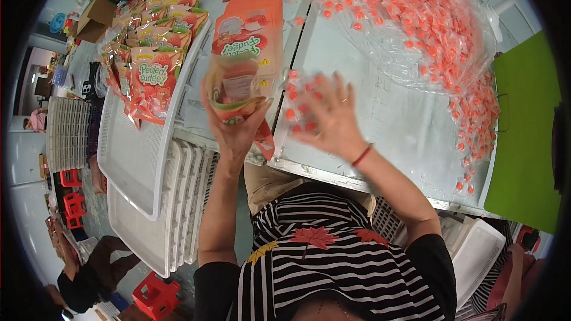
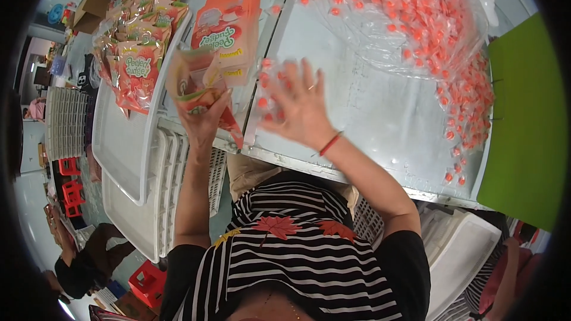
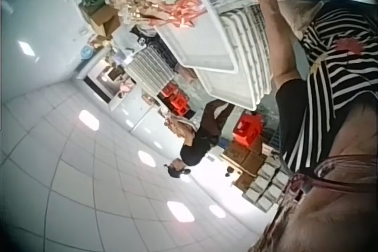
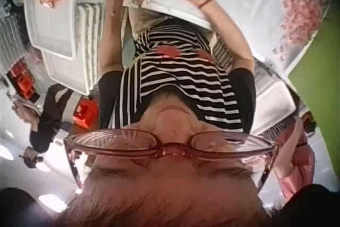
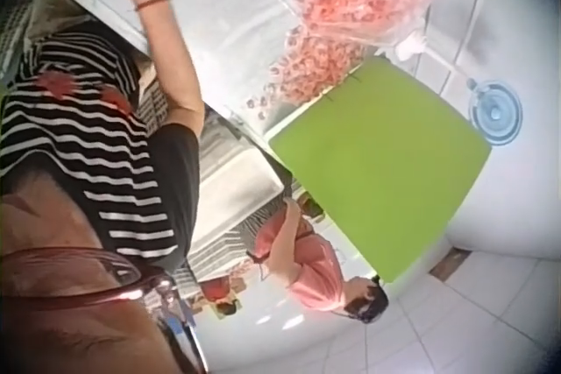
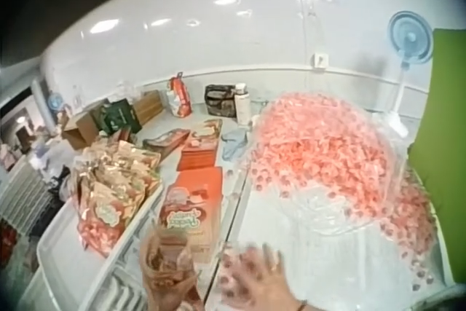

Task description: Packaging individual candies into plastic bags and organizing them into trays.

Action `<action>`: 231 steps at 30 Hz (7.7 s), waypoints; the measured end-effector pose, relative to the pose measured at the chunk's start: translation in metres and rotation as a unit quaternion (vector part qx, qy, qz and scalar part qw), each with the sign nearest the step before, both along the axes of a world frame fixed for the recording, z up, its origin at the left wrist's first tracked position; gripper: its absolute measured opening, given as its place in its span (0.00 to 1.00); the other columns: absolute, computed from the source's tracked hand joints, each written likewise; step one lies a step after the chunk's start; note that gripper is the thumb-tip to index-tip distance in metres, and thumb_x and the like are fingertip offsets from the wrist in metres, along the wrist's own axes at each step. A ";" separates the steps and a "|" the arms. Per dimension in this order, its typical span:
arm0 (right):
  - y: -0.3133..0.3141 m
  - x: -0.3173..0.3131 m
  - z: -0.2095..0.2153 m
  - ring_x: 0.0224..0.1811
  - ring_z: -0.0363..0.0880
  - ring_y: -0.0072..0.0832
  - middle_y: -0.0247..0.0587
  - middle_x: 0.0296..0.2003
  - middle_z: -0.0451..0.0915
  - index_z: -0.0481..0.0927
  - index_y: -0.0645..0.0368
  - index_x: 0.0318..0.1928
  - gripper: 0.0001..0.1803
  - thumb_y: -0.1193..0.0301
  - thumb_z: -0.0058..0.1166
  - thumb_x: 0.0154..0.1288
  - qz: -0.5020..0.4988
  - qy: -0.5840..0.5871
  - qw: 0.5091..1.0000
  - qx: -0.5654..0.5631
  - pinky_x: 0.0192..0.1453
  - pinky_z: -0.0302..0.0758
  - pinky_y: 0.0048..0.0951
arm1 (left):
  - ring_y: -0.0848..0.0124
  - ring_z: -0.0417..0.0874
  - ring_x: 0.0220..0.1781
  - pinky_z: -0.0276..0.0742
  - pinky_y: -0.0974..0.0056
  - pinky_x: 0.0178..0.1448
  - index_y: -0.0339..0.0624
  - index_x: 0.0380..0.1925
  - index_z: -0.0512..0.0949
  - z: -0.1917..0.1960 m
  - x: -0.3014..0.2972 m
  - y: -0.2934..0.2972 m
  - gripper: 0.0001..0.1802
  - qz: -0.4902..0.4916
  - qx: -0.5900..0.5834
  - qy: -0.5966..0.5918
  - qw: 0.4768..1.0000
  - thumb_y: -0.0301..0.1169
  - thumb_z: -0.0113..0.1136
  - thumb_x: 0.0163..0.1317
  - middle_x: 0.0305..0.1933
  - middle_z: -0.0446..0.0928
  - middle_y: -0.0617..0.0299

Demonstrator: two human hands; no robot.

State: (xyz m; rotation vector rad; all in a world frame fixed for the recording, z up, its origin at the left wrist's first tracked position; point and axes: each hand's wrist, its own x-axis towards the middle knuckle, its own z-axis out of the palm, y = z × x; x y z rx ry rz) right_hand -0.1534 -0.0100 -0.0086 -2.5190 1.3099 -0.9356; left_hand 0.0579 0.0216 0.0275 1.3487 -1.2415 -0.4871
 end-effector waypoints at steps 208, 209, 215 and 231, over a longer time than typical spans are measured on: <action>0.002 0.017 0.139 0.18 0.75 0.39 0.51 0.18 0.75 0.78 0.67 0.25 0.12 0.70 0.65 0.54 0.229 0.069 0.955 0.176 0.24 0.69 0.34 | 0.57 0.64 0.17 0.65 0.56 0.25 0.33 0.24 0.74 0.028 -0.017 0.037 0.16 -0.165 -0.048 0.006 0.985 0.38 0.58 0.61 0.17 0.67 0.47; 0.006 0.019 0.141 0.18 0.75 0.42 0.52 0.18 0.74 0.77 0.67 0.24 0.13 0.70 0.64 0.54 0.224 0.076 0.957 0.165 0.24 0.70 0.34 | 0.57 0.64 0.17 0.65 0.56 0.25 0.33 0.24 0.74 0.031 -0.014 0.039 0.16 -0.164 -0.050 0.008 0.985 0.38 0.58 0.61 0.17 0.67 0.47; 0.021 0.039 0.155 0.20 0.75 0.45 0.52 0.19 0.74 0.77 0.66 0.24 0.14 0.69 0.65 0.54 0.228 0.106 0.954 0.164 0.25 0.70 0.36 | 0.59 0.62 0.16 0.62 0.58 0.23 0.34 0.19 0.69 0.027 0.004 0.051 0.20 -0.120 -0.124 0.012 0.985 0.38 0.62 0.59 0.15 0.63 0.49; 0.028 0.052 0.166 0.22 0.77 0.42 0.52 0.22 0.75 0.77 0.68 0.29 0.11 0.71 0.63 0.57 0.238 0.087 0.944 0.212 0.27 0.72 0.34 | 0.81 0.72 0.23 0.69 0.70 0.29 0.40 0.41 0.82 0.039 0.060 0.051 0.11 -0.147 0.045 0.070 0.986 0.31 0.64 0.59 0.24 0.79 0.65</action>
